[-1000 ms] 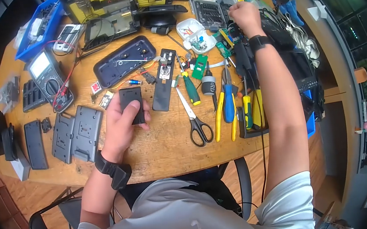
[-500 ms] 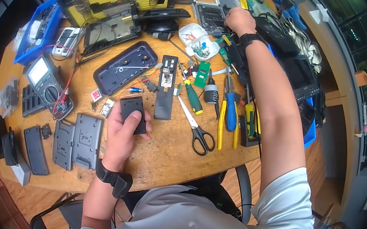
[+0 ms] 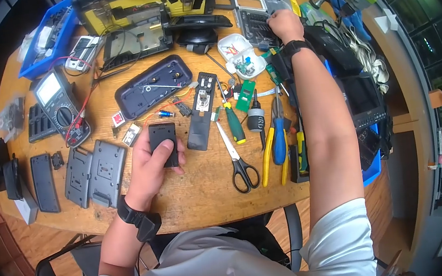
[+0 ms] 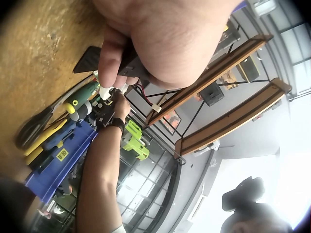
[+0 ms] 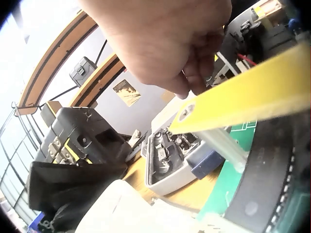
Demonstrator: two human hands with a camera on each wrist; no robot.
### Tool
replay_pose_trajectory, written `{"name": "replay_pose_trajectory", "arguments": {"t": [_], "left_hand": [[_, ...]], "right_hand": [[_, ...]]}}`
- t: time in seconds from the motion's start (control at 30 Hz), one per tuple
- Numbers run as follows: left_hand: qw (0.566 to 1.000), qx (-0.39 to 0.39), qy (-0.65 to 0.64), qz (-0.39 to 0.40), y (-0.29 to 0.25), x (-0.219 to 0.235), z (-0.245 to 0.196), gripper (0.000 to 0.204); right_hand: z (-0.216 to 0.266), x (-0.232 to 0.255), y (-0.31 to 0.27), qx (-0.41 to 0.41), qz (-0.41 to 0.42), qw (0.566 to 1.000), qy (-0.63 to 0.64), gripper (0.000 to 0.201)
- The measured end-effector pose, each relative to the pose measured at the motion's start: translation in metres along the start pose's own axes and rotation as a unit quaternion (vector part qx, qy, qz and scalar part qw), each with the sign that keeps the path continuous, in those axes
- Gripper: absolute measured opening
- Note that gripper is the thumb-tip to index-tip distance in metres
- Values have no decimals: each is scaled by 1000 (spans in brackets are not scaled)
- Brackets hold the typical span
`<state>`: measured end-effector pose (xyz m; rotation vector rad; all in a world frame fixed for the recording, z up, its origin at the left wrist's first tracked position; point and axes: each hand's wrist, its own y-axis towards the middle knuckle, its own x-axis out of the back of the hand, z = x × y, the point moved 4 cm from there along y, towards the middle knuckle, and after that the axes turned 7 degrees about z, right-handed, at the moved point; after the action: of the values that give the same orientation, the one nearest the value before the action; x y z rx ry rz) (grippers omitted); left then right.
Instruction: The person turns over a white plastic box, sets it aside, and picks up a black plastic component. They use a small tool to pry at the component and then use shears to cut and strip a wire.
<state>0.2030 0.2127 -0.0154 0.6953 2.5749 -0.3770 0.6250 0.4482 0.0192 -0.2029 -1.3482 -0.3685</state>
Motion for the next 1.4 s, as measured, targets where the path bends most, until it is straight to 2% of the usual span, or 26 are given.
{"name": "replay_pose_trajectory", "arguments": {"t": [0.4,0.53,0.6,0.67,0.73,0.8,0.87,0.9,0.93,0.97,1.07,1.1,1.13,1.2,1.4], "left_hand": [[1000,-7,4,-2,1,3,-2,21],[1000,-5,-6,-6,1,4,-1,20],[1000,-14,-3,0,1,2,-3,21],[1000,-5,-8,-4,0,2,-2,21],[1000,-5,-11,-6,-2,1,-2,22],[1000,-3,-12,-5,-3,0,-5,22],[1000,-16,-22,0,-3,-2,-6,22],[1000,-23,-16,12,-3,-2,-5,23],[1000,-15,-11,12,-2,-3,-2,23],[1000,-27,-12,9,-2,-5,-1,27],[998,-46,-17,26,-7,-5,-6,25],[998,-52,-22,33,-8,-6,-7,26],[997,-58,-27,39,-9,-6,-8,26],[996,-66,-30,45,-10,-7,-10,26],[994,-82,-35,61,-14,-9,-15,25]], "right_hand": [[8,-3,16,-69,-7,996,-65,30],[4,19,16,-11,23,999,-34,32],[22,46,-15,104,-27,991,78,33],[42,65,-58,200,-7,944,263,30],[75,87,-129,189,38,919,342,24],[109,103,-208,213,45,921,323,21],[123,93,-252,242,72,894,371,18],[130,90,-269,224,100,888,389,17],[136,87,-282,207,125,881,407,16],[140,83,-291,224,122,867,428,16],[144,81,-313,228,127,868,424,15],[148,83,-318,272,84,868,407,15],[148,82,-321,274,84,867,406,15],[151,87,-327,334,52,853,398,13],[163,94,-339,354,46,850,388,13]]}}
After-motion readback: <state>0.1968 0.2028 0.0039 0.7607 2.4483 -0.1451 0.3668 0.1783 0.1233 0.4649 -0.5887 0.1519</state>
